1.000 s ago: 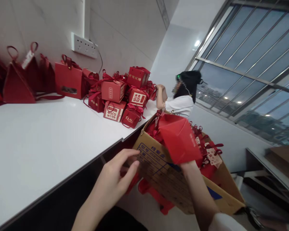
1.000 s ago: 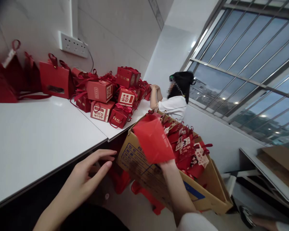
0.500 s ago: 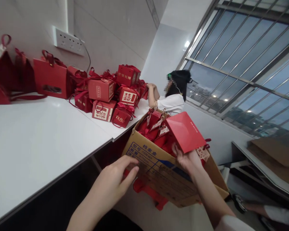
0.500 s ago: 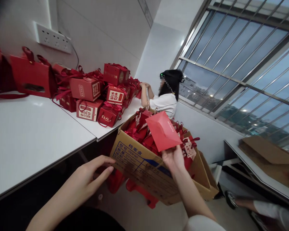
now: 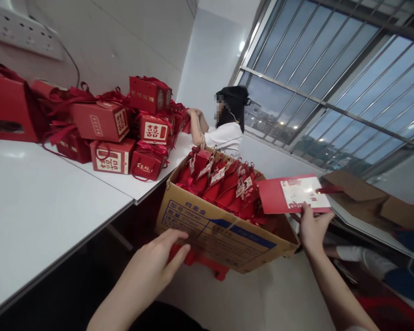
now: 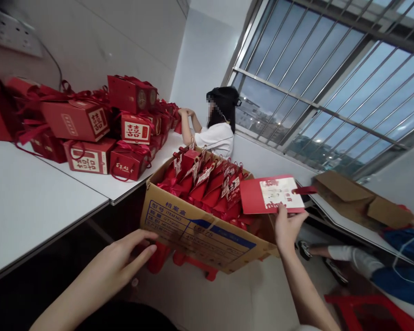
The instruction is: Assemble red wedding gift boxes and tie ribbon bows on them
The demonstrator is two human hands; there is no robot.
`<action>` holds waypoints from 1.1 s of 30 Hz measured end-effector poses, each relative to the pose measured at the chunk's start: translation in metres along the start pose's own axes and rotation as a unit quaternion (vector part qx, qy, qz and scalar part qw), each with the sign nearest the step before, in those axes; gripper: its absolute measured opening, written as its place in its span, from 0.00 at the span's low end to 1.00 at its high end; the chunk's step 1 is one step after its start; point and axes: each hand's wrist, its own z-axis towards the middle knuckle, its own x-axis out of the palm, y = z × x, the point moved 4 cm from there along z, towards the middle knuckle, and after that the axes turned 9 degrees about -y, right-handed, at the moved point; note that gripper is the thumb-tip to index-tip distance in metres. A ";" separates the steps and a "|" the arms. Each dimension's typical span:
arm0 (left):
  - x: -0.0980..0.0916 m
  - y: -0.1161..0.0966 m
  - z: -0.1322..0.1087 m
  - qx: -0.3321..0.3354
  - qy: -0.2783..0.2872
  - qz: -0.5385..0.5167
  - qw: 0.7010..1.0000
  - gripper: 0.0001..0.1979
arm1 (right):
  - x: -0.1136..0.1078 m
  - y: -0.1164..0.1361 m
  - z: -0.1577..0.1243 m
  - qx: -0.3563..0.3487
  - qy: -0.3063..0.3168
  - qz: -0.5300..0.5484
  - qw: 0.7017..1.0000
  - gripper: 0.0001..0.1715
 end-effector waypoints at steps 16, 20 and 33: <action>0.003 0.011 -0.002 -0.069 0.031 0.037 0.996 0.17 | 0.120 0.039 -0.081 -0.175 0.399 -0.058 0.898 0.13; 0.009 0.017 0.004 -0.076 0.044 0.043 0.995 0.18 | 0.116 0.016 -0.081 -0.177 0.436 -0.133 0.872 0.10; 0.033 0.029 0.015 -0.082 0.095 0.063 0.990 0.22 | 0.096 0.015 -0.071 -0.177 0.453 -0.203 0.850 0.21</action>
